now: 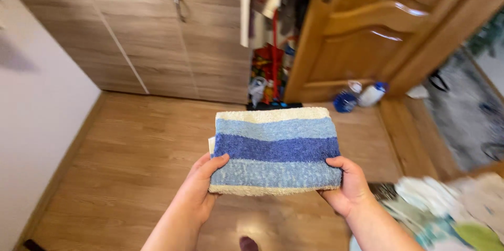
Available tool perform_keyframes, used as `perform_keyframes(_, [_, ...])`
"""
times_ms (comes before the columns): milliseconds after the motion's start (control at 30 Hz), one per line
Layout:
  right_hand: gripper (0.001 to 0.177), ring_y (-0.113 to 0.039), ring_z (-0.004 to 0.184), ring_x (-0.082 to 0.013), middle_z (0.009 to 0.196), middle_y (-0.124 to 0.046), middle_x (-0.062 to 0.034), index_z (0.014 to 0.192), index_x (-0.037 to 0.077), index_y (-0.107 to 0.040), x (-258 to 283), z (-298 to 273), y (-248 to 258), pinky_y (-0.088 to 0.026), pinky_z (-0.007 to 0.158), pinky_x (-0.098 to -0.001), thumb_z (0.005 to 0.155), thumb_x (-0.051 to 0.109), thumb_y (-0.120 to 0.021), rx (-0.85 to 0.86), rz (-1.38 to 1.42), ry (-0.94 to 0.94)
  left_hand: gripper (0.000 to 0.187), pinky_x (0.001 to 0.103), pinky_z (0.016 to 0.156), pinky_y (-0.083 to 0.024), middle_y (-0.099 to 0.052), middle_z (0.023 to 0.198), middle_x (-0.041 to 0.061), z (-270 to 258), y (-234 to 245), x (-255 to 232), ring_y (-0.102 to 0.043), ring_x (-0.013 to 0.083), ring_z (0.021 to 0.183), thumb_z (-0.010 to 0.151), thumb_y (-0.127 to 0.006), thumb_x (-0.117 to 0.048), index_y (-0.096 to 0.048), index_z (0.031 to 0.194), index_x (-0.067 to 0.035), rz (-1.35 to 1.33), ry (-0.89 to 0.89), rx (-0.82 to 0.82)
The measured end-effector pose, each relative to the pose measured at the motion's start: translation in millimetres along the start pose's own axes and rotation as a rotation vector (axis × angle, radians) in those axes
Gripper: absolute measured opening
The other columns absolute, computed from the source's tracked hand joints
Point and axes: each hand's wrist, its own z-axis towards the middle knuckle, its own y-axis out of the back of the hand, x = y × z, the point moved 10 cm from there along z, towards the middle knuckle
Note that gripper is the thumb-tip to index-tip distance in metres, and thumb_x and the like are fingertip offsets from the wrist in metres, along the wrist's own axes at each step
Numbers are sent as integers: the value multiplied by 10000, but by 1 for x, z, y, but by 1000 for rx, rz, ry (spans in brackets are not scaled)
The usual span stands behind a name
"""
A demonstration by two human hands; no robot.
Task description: The person folds several towels on a table and places them into a wardrobe. The person picks up towels, folds them by hand, and stacks them on a shelf inside the wardrobe.
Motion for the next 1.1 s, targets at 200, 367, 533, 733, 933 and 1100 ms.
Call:
perform_keyframes(200, [399, -660, 809, -277, 998, -723, -83, 1138, 110, -649, -3, 79, -116, -503, 636, -377, 751, 156, -562, 102, -74, -48, 517, 378, 722, -446, -732, 1111, 115, 17, 26, -102, -642, 244, 906, 821, -707, -132, -632, 1332, -124, -103, 14, -265])
perform_keyframes(367, [389, -645, 807, -263, 996, -712, -68, 1139, 127, -638, -1, 136, -209, -485, 649, -369, 757, 145, -563, 170, -94, -53, 414, 360, 772, -431, -717, 1085, 101, 50, 40, -185, -629, 239, 923, 861, -677, -165, -674, 1272, -109, -107, -27, -246])
perform_keyframes(533, [410, -646, 815, -254, 1023, -715, -42, 1160, 165, -634, -6, 186, -293, -488, 629, -360, 756, 147, -565, 181, -67, -15, 312, 354, 729, -398, -711, 993, 131, 106, 57, -267, -593, 252, 858, 899, -640, -179, -740, 1161, -43, -117, -107, -110])
perform_keyframes(733, [329, -651, 816, -266, 975, -714, -54, 1096, 137, -643, -10, 241, -375, -493, 661, -391, 773, 155, -587, 90, -35, 81, 252, 364, 694, -436, -725, 977, 136, 166, 70, -372, -639, 269, 844, 917, -646, -163, -706, 1132, -46, -69, -113, -38])
perform_keyframes(933, [346, -611, 917, -279, 1077, -689, -42, 1170, 194, -626, -8, 276, -440, -443, 766, -432, 837, 201, -530, 17, 58, 134, 331, 348, 711, -414, -742, 1085, 88, 207, 77, -453, -638, 257, 917, 886, -673, -172, -743, 1205, -117, -33, 8, -30])
perform_keyframes(1100, [289, -584, 971, -250, 1090, -640, -52, 1124, 187, -555, 31, 284, -510, -426, 798, -390, 835, 191, -544, -59, 63, 227, 769, 380, 1223, -211, -603, 1524, -26, 234, 69, -510, -504, 135, 1408, 780, -711, -272, -497, 1517, -233, 84, 64, -126])
